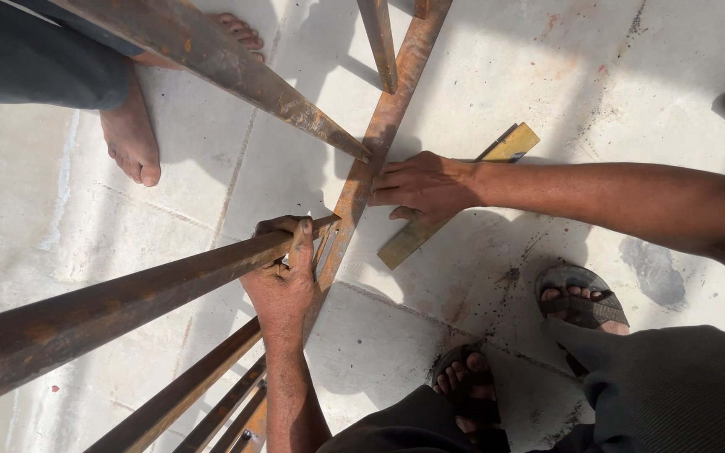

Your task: Welding and cleaning metal bars to assemble a fence or gate structure.

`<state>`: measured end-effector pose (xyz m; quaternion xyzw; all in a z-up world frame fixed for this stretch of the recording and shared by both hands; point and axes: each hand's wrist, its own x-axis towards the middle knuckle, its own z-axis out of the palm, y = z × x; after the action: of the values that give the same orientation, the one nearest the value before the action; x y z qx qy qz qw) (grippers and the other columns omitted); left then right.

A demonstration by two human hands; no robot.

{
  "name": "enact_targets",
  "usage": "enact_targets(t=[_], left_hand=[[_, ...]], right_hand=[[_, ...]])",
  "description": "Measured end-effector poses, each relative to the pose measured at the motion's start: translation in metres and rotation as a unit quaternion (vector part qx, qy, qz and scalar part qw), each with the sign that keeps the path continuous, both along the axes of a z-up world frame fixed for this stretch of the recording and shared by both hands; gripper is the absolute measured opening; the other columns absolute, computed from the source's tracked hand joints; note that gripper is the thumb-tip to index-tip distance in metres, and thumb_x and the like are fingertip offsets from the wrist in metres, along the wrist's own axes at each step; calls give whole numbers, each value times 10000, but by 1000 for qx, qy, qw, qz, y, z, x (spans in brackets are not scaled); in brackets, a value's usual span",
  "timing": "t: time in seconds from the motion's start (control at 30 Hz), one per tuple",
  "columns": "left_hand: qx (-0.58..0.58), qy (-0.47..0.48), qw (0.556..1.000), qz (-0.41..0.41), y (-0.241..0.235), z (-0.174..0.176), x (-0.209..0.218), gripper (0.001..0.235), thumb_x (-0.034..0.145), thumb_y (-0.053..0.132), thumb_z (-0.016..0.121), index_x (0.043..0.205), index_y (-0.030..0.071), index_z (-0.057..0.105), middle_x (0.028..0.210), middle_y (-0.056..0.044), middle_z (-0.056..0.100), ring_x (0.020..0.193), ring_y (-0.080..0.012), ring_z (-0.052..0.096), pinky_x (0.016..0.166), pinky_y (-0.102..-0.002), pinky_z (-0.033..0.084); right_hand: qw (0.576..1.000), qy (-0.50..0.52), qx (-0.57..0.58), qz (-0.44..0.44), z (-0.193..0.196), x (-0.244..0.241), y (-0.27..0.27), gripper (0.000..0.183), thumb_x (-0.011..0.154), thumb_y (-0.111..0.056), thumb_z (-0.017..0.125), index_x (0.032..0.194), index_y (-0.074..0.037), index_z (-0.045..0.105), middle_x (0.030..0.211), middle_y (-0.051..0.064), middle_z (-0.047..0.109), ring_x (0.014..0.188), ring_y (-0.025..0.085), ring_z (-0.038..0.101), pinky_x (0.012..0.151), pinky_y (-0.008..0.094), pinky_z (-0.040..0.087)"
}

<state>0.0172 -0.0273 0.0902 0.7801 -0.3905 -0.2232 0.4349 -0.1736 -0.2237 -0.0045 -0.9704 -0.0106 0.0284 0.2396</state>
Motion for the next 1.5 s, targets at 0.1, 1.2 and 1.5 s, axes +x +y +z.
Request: enact_targets(t=[0.1,1.2,1.5], left_hand=[[-8,-15,1000,-18,-1,1,1,174,955,200,773,979,38,717,902,-128,726,907,-195,744,769,-371,620],[-2,-43,999,-29,-5,9,2,144,949,194,767,974,56,738,850,-107,741,868,-176,753,728,-361,615],[2,-63,998,-30,-2,3,3,170,953,215,775,972,52,733,849,-122,742,879,-188,753,753,-376,610]], right_hand=[[990,-62,107,-75,-13,44,19,662,873,-172,761,1455,-77,460,1192,70,671,1171,243,605,961,433,549],[991,-36,104,-79,-33,72,46,764,814,-47,756,1504,-96,434,1219,112,620,1189,290,603,1038,422,518],[988,21,-140,69,-24,-72,-12,826,848,-678,556,1425,-92,484,1337,137,488,1218,271,498,1034,453,452]])
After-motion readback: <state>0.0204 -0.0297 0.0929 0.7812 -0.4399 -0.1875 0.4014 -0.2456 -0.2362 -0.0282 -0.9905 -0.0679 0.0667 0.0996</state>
